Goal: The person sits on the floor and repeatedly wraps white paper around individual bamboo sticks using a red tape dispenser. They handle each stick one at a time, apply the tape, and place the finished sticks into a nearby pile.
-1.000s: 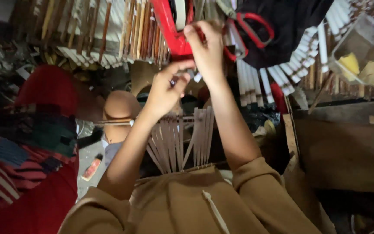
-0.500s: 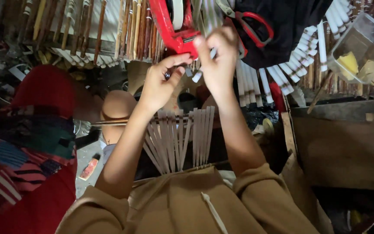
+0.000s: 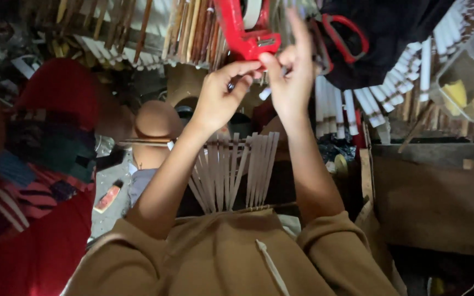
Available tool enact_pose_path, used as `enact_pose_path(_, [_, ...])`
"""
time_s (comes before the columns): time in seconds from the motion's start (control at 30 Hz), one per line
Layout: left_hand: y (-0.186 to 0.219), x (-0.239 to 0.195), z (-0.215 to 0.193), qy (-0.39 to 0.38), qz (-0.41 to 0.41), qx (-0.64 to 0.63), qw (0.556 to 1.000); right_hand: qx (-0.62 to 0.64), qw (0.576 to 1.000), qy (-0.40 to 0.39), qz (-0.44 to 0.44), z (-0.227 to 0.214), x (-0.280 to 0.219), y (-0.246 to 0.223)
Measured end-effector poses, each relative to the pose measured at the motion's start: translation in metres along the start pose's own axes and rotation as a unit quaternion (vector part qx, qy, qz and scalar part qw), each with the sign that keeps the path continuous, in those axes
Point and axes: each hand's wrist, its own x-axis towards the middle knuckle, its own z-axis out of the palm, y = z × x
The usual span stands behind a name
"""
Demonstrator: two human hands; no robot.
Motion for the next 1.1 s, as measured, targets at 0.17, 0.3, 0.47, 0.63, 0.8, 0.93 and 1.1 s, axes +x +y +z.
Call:
enact_pose_path(0.17, [-0.002, -0.019, 0.004, 0.128, -0.023, -0.2, 0.971, -0.005, 0.997, -0.073, 0.03, -0.017, -0.029, -0.044])
enact_pose_path(0.3, [0.014, -0.037, 0.001, 0.13, -0.022, -0.507, 0.852, 0.069, 0.977, -0.18, 0.094, -0.009, -0.057, -0.091])
enact_pose_path(0.47, [0.062, -0.057, 0.004, 0.107, 0.016, -0.246, 0.963, 0.029, 0.98, -0.179, 0.078, -0.007, -0.065, -0.097])
enact_pose_path(0.63, [0.058, -0.063, -0.009, 0.086, 0.078, 0.072, 0.991, -0.042, 0.985, -0.162, 0.038, -0.007, -0.065, -0.098])
enact_pose_path(0.8, [0.043, -0.079, -0.007, 0.108, 0.004, 0.05, 0.993, -0.073, 0.981, -0.172, 0.05, -0.015, -0.081, -0.088])
enact_pose_path(0.93, [0.023, -0.097, 0.021, 0.075, -0.011, 0.02, 0.997, 0.051, 0.978, -0.164, 0.121, -0.024, -0.112, -0.06])
enact_pose_path(1.1, [-0.051, -0.151, 0.087, -0.164, -0.048, 0.235, 0.957, 0.113, 0.953, -0.082, 0.268, -0.071, -0.152, -0.013])
